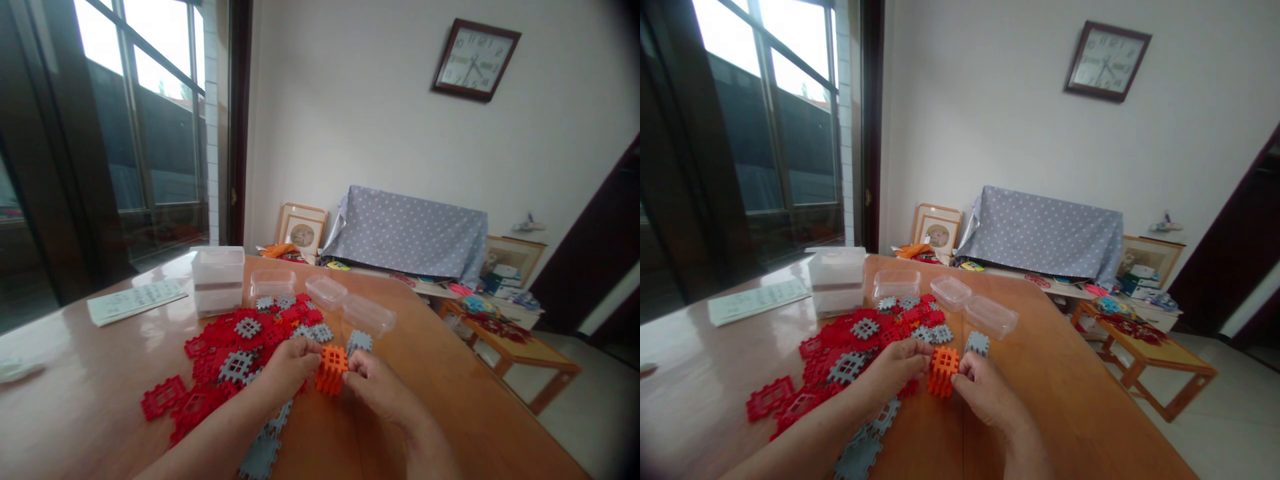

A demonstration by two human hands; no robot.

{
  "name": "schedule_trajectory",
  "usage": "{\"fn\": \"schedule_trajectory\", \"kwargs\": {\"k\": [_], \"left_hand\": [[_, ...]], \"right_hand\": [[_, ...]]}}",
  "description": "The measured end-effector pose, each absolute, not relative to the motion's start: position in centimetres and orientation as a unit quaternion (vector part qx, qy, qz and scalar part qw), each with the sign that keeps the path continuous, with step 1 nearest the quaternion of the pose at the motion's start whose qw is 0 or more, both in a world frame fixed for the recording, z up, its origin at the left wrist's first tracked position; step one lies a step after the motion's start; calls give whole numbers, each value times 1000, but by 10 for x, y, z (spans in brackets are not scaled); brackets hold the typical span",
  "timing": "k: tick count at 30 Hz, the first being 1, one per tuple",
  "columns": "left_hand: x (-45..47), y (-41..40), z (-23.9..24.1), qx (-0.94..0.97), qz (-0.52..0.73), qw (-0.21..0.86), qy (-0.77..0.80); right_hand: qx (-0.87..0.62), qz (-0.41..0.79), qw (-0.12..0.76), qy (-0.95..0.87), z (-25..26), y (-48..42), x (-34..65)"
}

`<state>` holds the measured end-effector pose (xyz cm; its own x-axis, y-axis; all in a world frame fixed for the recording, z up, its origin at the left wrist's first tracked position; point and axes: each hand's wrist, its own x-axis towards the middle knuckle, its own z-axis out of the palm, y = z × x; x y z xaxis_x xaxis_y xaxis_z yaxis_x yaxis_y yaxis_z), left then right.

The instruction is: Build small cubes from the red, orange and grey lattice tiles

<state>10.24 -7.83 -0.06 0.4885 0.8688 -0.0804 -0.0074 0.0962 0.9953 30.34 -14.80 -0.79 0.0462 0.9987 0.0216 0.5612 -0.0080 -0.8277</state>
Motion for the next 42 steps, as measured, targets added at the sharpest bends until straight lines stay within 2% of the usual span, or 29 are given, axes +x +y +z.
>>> {"fn": "schedule_trajectory", "kwargs": {"k": [7,15,18,20,21,22,32,38,42], "left_hand": [[101,-69,-8,598,359,610,376],[75,-43,25,553,461,576,388],[67,-20,31,584,489,499,413],[64,-2,30,668,449,372,463],[64,6,29,727,390,286,488],[64,13,26,749,362,256,492],[65,31,-1,859,150,107,478],[49,40,-1,832,123,39,540],[57,36,4,841,131,5,524]], "right_hand": [[-633,302,365,-613,-8,-145,309],[-671,188,425,-578,-23,-126,317],[-677,172,449,-558,-19,-126,317],[-684,162,461,-542,-17,-127,317],[-687,158,463,-537,-17,-127,317],[-690,155,465,-533,-17,-127,318],[-687,151,466,-537,-18,-125,318],[-684,165,474,-529,-13,-126,314],[-690,159,478,-519,-9,-128,313]]}}
